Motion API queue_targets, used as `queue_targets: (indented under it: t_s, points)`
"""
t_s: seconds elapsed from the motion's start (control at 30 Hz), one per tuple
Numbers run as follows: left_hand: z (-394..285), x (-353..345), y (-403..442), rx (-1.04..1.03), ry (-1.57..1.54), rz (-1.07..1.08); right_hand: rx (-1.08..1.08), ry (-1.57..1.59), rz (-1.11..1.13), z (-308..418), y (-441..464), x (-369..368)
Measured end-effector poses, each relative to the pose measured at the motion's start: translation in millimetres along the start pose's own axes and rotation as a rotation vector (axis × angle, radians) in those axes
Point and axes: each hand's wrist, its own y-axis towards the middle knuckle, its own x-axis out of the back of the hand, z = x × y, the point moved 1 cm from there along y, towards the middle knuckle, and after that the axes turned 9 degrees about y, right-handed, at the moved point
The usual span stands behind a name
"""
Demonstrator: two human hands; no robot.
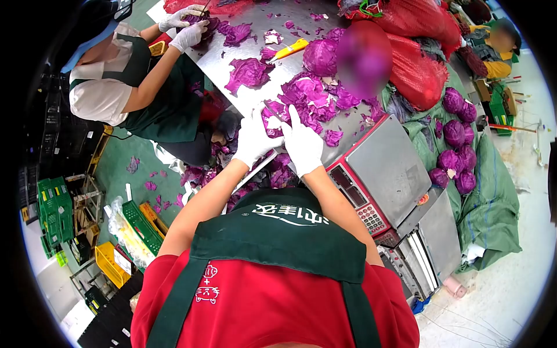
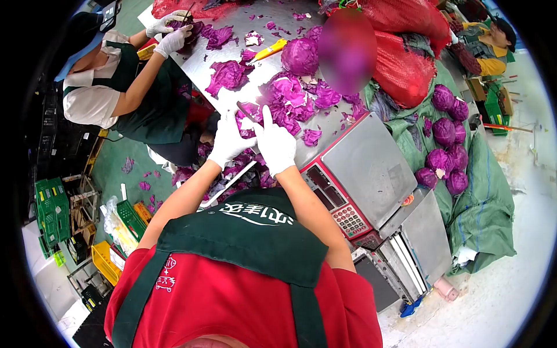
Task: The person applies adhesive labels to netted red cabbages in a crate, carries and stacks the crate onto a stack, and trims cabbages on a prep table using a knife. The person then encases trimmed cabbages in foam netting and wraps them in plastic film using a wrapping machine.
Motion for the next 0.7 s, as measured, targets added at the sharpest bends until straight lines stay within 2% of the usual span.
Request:
queue_targets:
  t_s: [0.1, 0.2, 0.37, 0.4, 0.43, 0.47, 0.53, 0.57, 0.63, 0.7]
  points:
    - [-8.1, -0.7, -5.8, 0.044, 0.018, -0.041, 0.030, -0.028, -0.080, -5.1, 4.1, 0.6]
    - [-17.4, 0.9, -14.4, 0.034, 0.066, -0.089, -0.158, 0.097, -0.195, -17.3, 23.5, 7.9]
    - [2.6, -4.4, -6.5, 0.035, 0.002, -0.055, 0.009, 0.181, -0.073, -18.9, 34.6, 11.5]
    - [1.8, -1.2, -7.1, 0.017, -0.004, -0.052, 0.045, 0.334, -0.134, -24.0, 36.9, 6.9]
    - [1.8, 1.1, -8.4, 0.000, -0.009, -0.048, -0.143, 0.226, -0.019, -26.4, 46.5, 11.8]
    - [3.9, 3.0, -9.6, 0.002, -0.007, -0.047, -0.190, 0.212, -0.047, -36.1, 57.2, 8.4]
    - [12.2, 7.8, -10.9, -0.136, -0.017, -0.004, -0.262, 0.177, -0.088, -62.0, 69.5, -6.5]
    - [26.7, 4.0, -13.0, -0.124, -0.131, 0.019, -0.258, 0.172, -0.079, -70.6, 72.6, -12.0]
    - [43.8, 9.1, -26.1, -0.172, 0.031, -0.051, -0.327, 0.205, 0.033, -50.5, 68.2, 9.4]
    - [58.2, 1.8, -36.4, -0.104, -0.061, 0.060, -0.180, 0.204, -0.140, -26.6, 48.8, 25.3]
